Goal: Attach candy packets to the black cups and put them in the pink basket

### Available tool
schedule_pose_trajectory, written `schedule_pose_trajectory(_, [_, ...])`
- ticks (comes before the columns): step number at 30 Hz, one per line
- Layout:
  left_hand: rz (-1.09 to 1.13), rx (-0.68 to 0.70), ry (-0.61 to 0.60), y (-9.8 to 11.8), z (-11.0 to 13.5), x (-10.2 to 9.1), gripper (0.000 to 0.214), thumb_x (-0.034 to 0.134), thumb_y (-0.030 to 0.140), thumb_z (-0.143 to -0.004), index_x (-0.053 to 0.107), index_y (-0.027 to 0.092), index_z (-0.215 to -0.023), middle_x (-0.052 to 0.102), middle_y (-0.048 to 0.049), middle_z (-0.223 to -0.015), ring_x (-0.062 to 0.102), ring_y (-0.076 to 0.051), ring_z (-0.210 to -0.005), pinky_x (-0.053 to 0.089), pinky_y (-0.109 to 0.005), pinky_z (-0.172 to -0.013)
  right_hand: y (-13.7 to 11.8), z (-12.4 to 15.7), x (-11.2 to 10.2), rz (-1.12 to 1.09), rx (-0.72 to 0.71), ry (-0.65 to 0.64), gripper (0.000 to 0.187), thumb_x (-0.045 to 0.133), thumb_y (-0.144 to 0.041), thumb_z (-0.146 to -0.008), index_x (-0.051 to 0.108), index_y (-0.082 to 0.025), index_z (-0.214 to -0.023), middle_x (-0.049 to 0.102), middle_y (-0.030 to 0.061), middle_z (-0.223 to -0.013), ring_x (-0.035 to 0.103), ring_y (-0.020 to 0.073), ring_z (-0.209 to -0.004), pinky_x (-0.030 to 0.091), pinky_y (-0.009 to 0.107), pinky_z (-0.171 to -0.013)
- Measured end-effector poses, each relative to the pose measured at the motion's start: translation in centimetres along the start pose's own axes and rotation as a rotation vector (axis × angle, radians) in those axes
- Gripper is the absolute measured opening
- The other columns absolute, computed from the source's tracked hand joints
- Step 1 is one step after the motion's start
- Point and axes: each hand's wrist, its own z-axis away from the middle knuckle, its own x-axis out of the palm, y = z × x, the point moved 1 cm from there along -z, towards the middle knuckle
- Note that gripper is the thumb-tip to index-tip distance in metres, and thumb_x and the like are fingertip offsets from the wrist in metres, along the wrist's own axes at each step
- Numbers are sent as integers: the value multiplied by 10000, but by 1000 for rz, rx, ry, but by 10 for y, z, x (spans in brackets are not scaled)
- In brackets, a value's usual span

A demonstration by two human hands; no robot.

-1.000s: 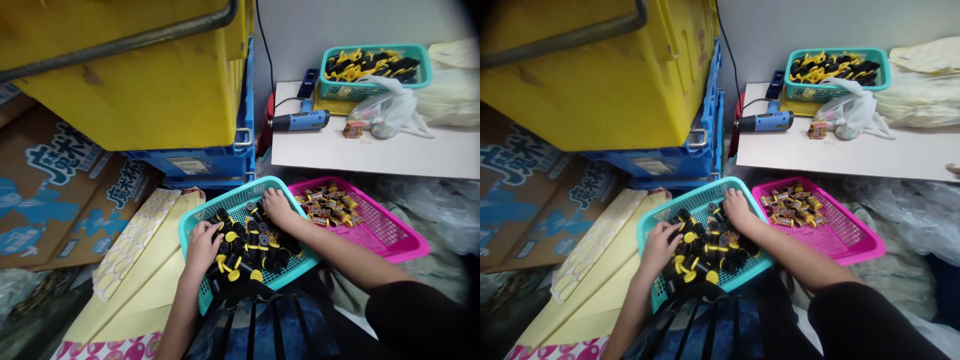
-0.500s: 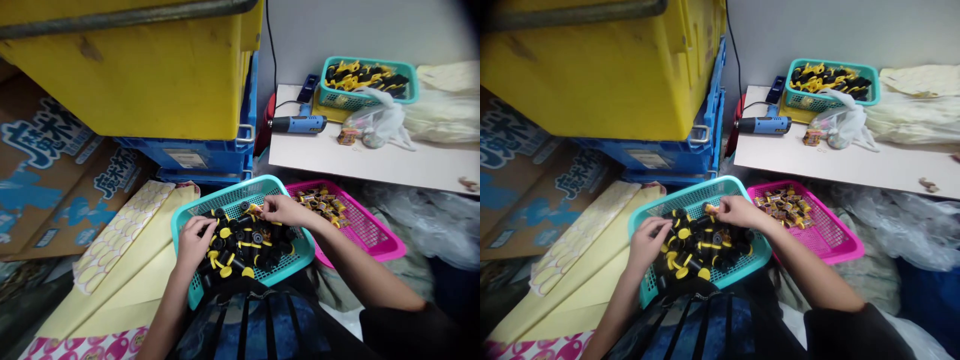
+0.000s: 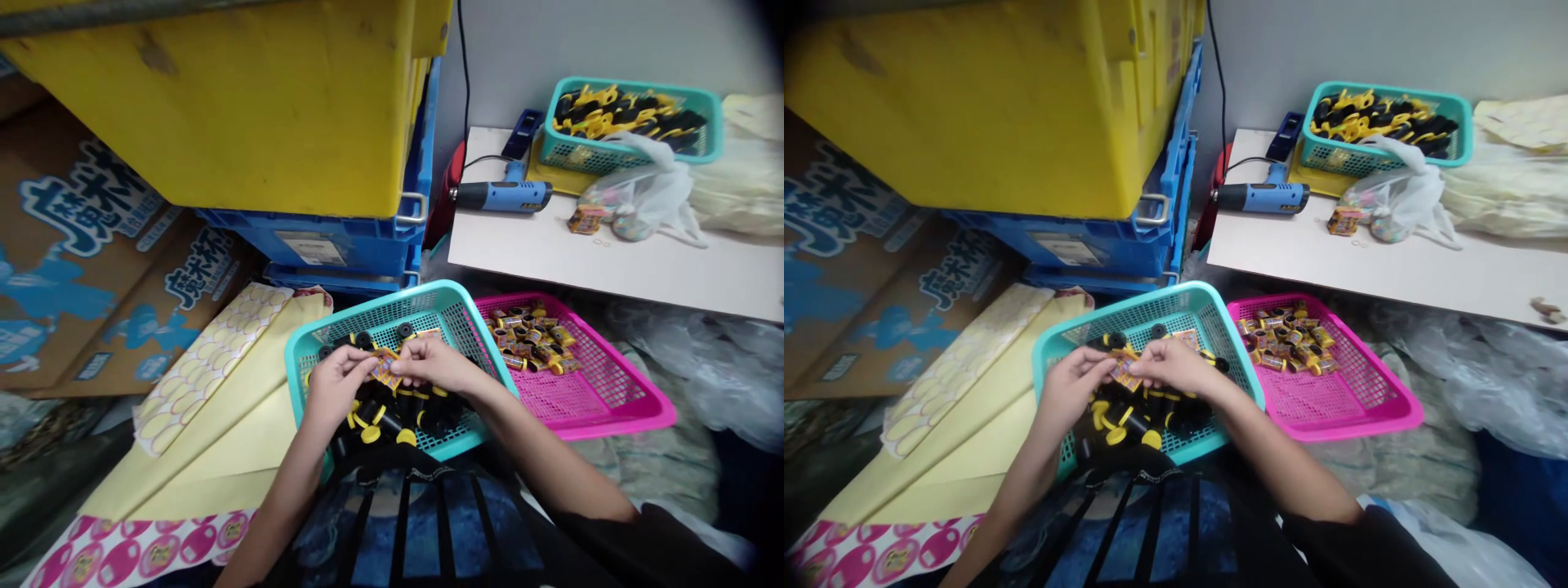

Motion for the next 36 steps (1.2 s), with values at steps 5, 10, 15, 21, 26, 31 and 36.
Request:
schedule_pose_trajectory(5, [-231, 124, 136, -10, 3, -32, 286, 698, 389, -694, 738, 201, -905, 707, -41, -883, 663, -202, -862, 521, -348, -848, 2, 4, -6, 621, -8, 171, 276, 574, -446, -879, 684, -192, -872, 669, 24, -815, 587, 128, -706, 405, 244, -650])
schedule_pose_trajectory(10, [-78, -120, 18, -13, 4, -41, 414, 741, 408, -654, 648, 169, -979, 686, 1, -626, 663, -181, -626, 536, -301, -641, -2, -27, -27, 852, 97, 517, 380, 493, -449, -926, 616, -121, -1072, 621, 154, -1071, 564, 257, -1026, 425, 357, -876])
schedule_pose_trajectory(15, [-31, -39, 116, -7, 4, -38, 288, 781, 378, -611, 680, 167, -778, 727, -40, -760, 676, -176, -713, 544, -288, -708, 0, -60, -18, 886, 143, 475, 393, 667, -234, -763, 594, -37, -1094, 619, 220, -985, 577, 324, -958, 432, 412, -839])
schedule_pose_trajectory(21, [204, -65, 204, -8, 5, -41, 615, 815, 338, -580, 553, 167, -1109, 676, 36, -578, 622, -126, -507, 525, -234, -568, -7, -39, -25, 670, -29, 417, 298, 525, -334, -877, 617, -210, -1131, 617, 67, -1079, 588, 173, -926, 443, 288, -842])
schedule_pose_trajectory(26, [200, -46, 130, -4, 2, -36, 305, 774, 376, -642, 629, 151, -787, 694, -12, -609, 645, -133, -559, 531, -231, -584, -23, -11, -22, -198, -213, 350, 370, 723, -435, -707, 503, -161, -821, 543, -18, -734, 494, 77, -630, 401, 192, -594])
schedule_pose_trajectory(31, [118, 13, 107, -5, 3, -29, 268, 752, 407, -676, 709, 156, -758, 730, -37, -700, 667, -163, -635, 554, -268, -634, -42, 2, -10, -560, -226, 166, 460, 763, -360, -680, 514, -198, -1031, 578, -17, -820, 576, 78, -661, 487, 207, -645])
schedule_pose_trajectory(36, [70, 67, 130, -7, 5, -26, 275, 729, 433, -707, 744, 170, -783, 752, -51, -789, 684, -191, -747, 556, -285, -713, -40, 0, -8, -486, -228, 17, 414, 753, -371, -722, 553, -177, -1029, 597, 2, -821, 616, 100, -681, 502, 207, -617])
